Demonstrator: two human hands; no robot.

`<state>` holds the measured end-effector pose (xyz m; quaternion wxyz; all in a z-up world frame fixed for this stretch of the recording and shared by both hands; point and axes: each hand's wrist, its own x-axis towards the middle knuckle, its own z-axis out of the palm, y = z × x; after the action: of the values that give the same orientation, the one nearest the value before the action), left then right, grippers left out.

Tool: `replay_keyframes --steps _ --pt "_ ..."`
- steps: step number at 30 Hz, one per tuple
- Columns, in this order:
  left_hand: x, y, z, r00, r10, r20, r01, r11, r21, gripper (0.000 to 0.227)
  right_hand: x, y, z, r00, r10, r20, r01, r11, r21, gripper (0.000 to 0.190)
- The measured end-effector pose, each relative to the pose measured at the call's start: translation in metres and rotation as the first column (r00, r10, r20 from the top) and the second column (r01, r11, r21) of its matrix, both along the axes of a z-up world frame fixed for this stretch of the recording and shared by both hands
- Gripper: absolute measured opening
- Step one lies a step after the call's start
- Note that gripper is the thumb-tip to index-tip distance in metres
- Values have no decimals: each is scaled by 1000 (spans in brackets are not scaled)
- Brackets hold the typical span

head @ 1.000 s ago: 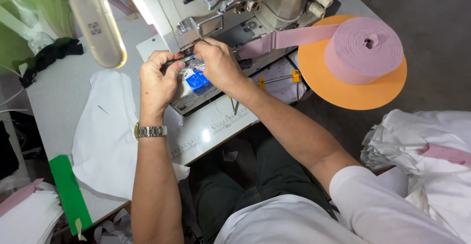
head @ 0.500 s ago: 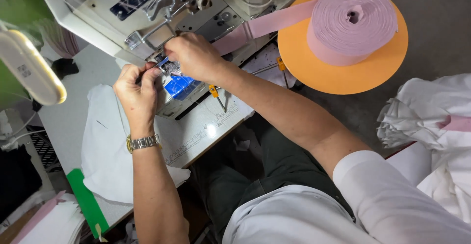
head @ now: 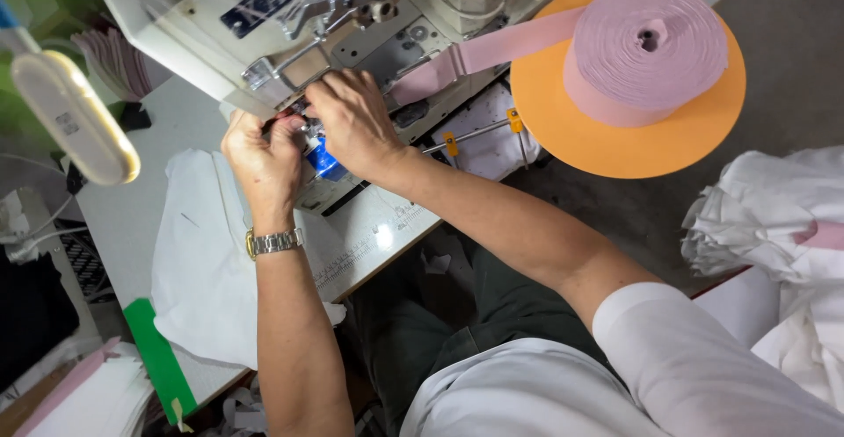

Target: Threading an industrial sewing machine using tweezers and hands to guide thread through various eyelets and the needle.

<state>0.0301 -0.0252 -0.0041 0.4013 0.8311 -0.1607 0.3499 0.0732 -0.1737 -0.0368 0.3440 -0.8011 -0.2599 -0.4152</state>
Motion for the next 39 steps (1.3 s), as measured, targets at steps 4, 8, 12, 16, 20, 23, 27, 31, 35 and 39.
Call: replay_keyframes --steps 4,8,12,16,20,23,27,31,35,39 --pt "5 5 -2 1000 1 14 -1 999 -37 22 1 6 1 998 -26 54 25 999 24 22" --pt "13 6 -11 999 37 -13 -38 994 -102 23 -6 16 4 989 -124 86 115 988 108 25" --pt "11 10 -12 996 64 -59 -69 994 -87 19 -8 20 1 977 -193 95 182 977 115 25" --pt "4 3 -5 993 60 -100 -68 995 -70 18 -14 14 7 981 -183 63 175 979 107 25" --pt "-11 -2 5 995 27 -95 -31 999 -39 18 -15 8 3 993 -111 -42 113 993 46 19" --pt "-12 -2 -5 991 3 -131 -12 997 -72 14 -16 -1 2 993 -35 -115 30 999 -44 8" --pt "-8 5 -11 988 -21 -151 12 998 -61 15 -10 2 -3 987 -11 -161 9 1000 -16 10" --pt "-2 9 -5 992 -23 -122 18 999 -40 19 -4 2 -11 991 -17 -133 13 999 -31 12" --pt "-3 2 4 996 70 -64 -64 994 88 23 -11 -2 6 985 12 -170 -16 1000 -21 12" --pt "-5 2 6 998 35 -52 -32 998 61 21 -20 -6 18 979 -3 -202 -4 999 -37 11"
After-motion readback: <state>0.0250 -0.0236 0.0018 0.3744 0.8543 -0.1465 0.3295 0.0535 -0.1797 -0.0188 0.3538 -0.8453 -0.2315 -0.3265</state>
